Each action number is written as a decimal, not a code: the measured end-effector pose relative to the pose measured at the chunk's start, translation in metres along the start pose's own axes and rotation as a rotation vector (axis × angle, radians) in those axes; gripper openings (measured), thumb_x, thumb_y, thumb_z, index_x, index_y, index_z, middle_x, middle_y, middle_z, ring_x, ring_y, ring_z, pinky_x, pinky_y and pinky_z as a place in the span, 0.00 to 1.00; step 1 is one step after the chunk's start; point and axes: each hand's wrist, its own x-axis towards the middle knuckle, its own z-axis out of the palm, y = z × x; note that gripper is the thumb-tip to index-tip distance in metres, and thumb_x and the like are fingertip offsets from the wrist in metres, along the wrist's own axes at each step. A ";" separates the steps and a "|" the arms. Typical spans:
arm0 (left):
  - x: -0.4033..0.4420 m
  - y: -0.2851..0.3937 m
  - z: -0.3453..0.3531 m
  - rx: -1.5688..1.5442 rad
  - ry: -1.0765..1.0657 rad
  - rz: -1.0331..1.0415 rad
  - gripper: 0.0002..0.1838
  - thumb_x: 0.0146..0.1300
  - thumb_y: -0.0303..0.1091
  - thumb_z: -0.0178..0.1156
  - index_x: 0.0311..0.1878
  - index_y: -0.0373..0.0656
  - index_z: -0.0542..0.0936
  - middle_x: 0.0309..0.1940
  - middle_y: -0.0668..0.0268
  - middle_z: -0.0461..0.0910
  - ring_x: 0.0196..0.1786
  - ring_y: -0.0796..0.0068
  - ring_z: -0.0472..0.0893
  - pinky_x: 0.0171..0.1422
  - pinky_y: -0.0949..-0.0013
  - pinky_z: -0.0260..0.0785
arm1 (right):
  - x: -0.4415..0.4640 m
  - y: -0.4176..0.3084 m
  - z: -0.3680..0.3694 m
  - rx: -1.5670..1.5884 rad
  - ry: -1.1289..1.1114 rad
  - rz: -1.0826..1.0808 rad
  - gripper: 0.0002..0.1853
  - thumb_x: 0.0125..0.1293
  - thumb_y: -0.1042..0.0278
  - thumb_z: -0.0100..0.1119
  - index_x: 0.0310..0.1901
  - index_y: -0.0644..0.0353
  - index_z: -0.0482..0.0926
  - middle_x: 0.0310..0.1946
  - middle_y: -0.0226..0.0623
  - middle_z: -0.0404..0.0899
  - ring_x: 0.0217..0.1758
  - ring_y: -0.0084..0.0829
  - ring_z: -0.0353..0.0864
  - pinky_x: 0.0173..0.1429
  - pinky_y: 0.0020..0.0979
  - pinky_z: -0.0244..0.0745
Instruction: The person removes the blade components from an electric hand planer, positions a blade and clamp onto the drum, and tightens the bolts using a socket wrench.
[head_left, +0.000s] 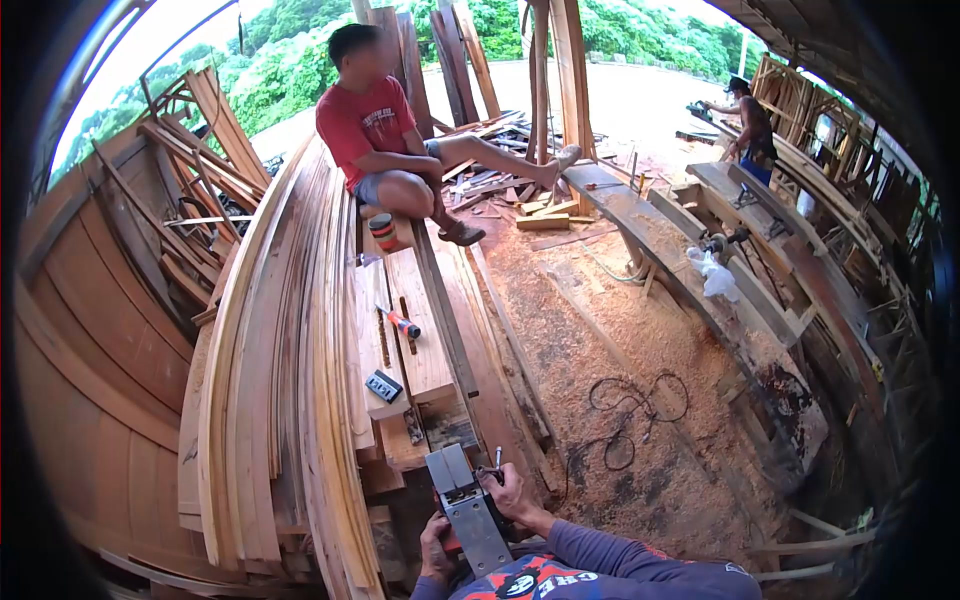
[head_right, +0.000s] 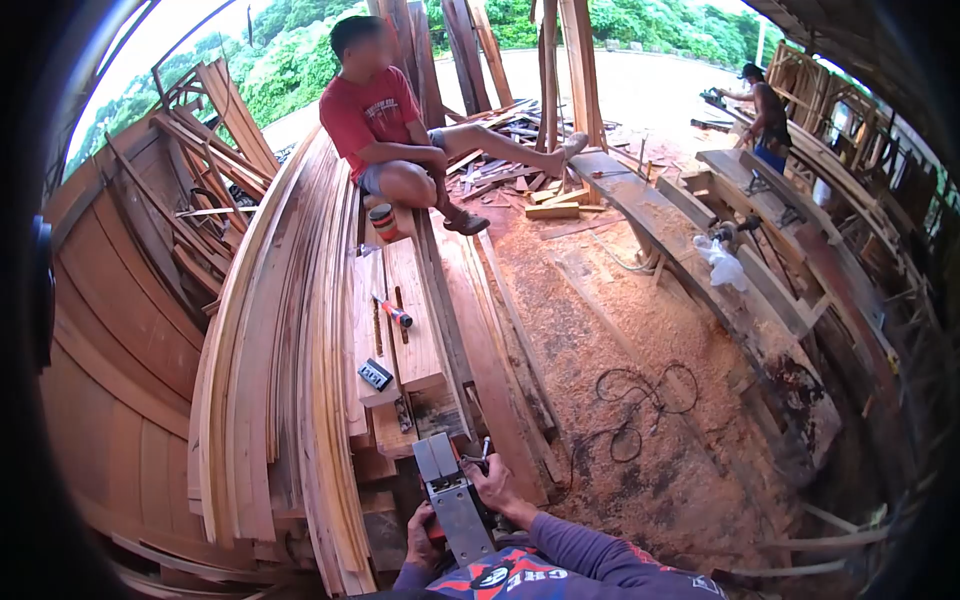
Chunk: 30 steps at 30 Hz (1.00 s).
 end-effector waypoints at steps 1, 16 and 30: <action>-0.004 -0.002 0.000 0.007 0.012 0.000 0.24 0.67 0.35 0.56 0.64 0.37 0.79 0.54 0.61 0.87 0.56 0.65 0.87 0.67 0.61 0.78 | -0.002 -0.001 -0.002 -0.021 0.005 -0.002 0.32 0.74 0.36 0.67 0.42 0.67 0.77 0.31 0.47 0.84 0.36 0.39 0.85 0.42 0.45 0.76; 0.000 0.004 -0.015 0.126 0.032 -0.015 0.27 0.68 0.32 0.57 0.70 0.35 0.76 0.56 0.65 0.85 0.56 0.73 0.84 0.67 0.67 0.76 | -0.011 -0.018 -0.009 0.087 -0.094 0.066 0.29 0.76 0.39 0.67 0.42 0.65 0.75 0.30 0.35 0.78 0.36 0.26 0.76 0.42 0.36 0.74; 0.021 -0.029 -0.051 0.217 0.123 0.116 0.31 0.70 0.36 0.60 0.74 0.31 0.74 0.60 0.62 0.84 0.61 0.74 0.82 0.72 0.68 0.71 | -0.010 -0.018 -0.003 0.088 -0.058 0.135 0.27 0.76 0.42 0.68 0.39 0.63 0.75 0.30 0.31 0.76 0.35 0.25 0.72 0.40 0.35 0.71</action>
